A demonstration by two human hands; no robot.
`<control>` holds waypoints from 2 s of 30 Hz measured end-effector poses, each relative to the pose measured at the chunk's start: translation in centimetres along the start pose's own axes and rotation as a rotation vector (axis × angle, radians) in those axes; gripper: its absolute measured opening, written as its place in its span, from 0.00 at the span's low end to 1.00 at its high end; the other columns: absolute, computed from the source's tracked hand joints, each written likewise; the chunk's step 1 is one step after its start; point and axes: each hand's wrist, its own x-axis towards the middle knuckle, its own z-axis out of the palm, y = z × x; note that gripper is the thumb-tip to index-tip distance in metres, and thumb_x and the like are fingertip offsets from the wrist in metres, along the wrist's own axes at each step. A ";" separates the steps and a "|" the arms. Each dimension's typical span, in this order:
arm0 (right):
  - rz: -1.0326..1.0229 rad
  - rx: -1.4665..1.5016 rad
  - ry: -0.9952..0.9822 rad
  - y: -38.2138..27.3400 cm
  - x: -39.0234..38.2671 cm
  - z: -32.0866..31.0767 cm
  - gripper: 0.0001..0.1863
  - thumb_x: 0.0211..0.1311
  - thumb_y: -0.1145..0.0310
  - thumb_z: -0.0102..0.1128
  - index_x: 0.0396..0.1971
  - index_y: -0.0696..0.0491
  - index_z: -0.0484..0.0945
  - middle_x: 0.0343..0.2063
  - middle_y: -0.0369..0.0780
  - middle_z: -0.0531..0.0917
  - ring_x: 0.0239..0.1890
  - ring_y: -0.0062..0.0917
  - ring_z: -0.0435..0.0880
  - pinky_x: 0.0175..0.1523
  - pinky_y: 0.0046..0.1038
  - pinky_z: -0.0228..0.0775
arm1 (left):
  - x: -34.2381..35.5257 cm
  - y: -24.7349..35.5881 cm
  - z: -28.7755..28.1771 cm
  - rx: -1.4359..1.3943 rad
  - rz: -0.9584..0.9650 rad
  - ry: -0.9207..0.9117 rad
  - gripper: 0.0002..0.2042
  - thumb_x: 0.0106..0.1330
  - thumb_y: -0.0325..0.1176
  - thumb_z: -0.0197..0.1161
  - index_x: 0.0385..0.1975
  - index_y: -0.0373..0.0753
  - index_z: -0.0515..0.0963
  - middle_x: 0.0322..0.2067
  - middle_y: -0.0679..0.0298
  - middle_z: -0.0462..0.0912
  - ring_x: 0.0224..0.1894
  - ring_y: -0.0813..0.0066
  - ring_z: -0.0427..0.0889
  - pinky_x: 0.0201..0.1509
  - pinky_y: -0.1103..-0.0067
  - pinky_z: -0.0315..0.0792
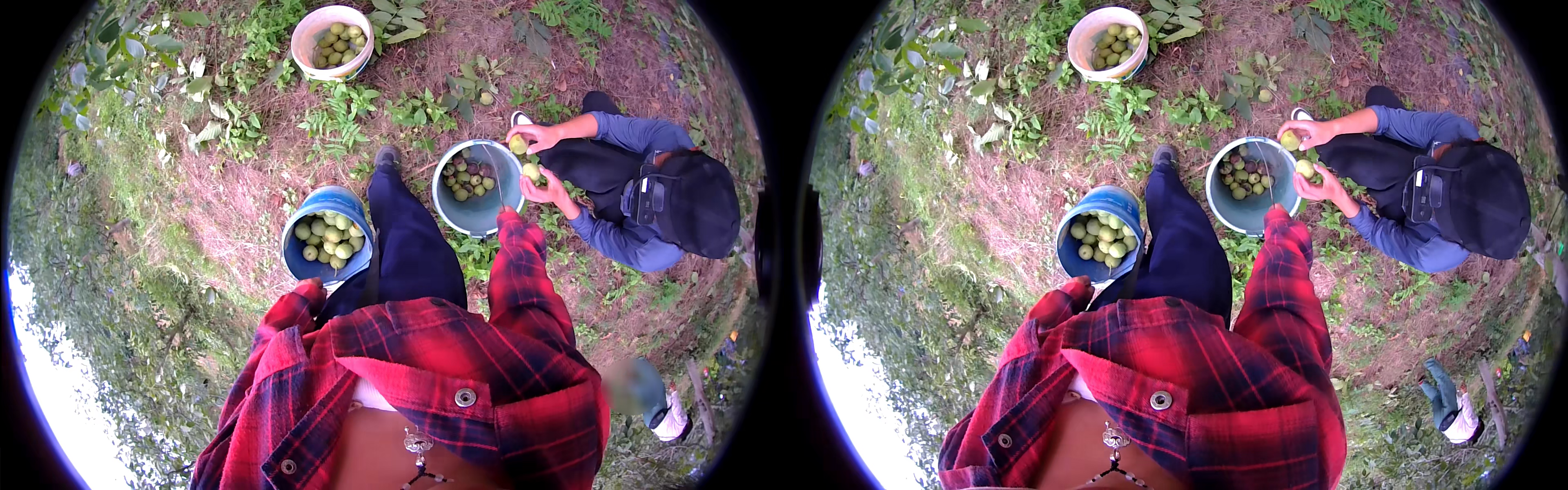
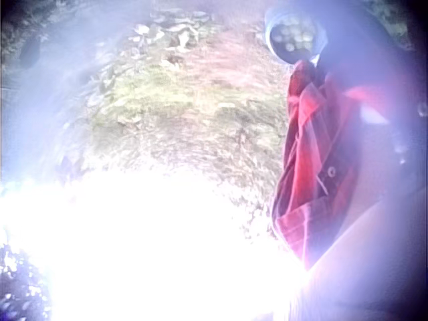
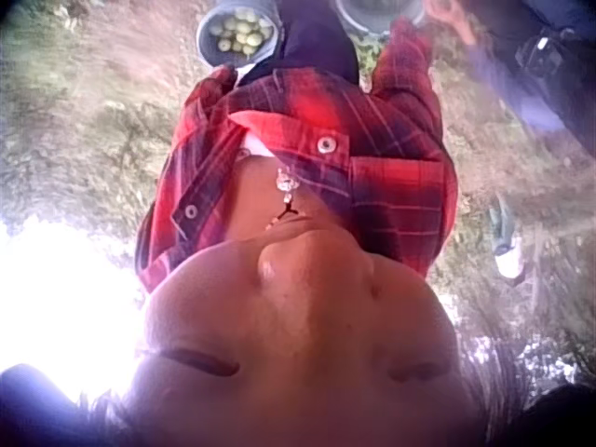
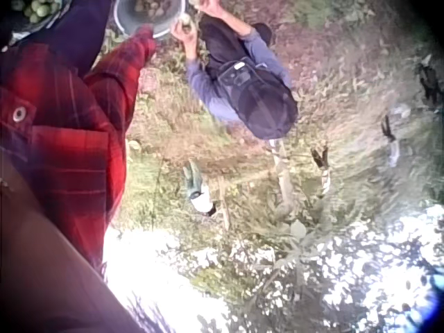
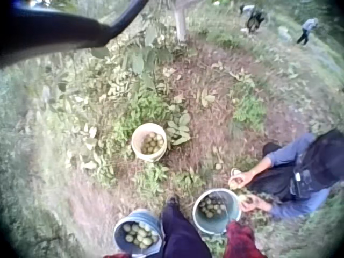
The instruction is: The person picks up fruit from the ground and branches by hand, collecting them into a blue plastic bucket while moving through an orchard.
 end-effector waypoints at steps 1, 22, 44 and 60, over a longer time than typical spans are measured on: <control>-0.020 -0.138 0.088 1.1 -0.7 0.1 0.10 0.36 0.71 0.54 0.24 0.54 0.67 0.17 0.41 0.72 0.22 0.29 0.73 0.28 0.29 0.64 | 0.1 1.2 -0.9 0.026 0.020 -0.010 0.10 0.47 0.36 0.48 0.24 0.38 0.70 0.24 0.53 0.72 0.30 0.59 0.72 0.34 0.72 0.65; -0.034 -0.028 0.213 -1.7 0.4 1.6 0.16 0.40 0.70 0.52 0.34 0.54 0.66 0.25 0.40 0.72 0.29 0.26 0.71 0.34 0.27 0.63 | 1.5 3.3 -2.7 -0.121 0.112 0.070 0.10 0.49 0.37 0.48 0.25 0.37 0.69 0.25 0.51 0.72 0.33 0.56 0.70 0.36 0.71 0.63; 0.023 0.434 -0.138 -10.4 -9.0 1.1 0.15 0.38 0.72 0.56 0.31 0.55 0.68 0.23 0.38 0.72 0.20 0.22 0.71 0.25 0.22 0.63 | 3.0 -0.4 0.9 -0.352 0.126 0.124 0.11 0.50 0.37 0.50 0.20 0.34 0.67 0.21 0.51 0.70 0.29 0.58 0.70 0.32 0.71 0.62; 0.188 -0.561 -0.273 -21.0 -11.4 -0.2 0.12 0.40 0.68 0.54 0.27 0.57 0.72 0.21 0.41 0.74 0.26 0.26 0.73 0.31 0.27 0.64 | 4.0 -1.7 -10.9 -0.387 0.040 0.237 0.11 0.49 0.37 0.50 0.26 0.36 0.71 0.25 0.54 0.73 0.32 0.61 0.72 0.35 0.73 0.65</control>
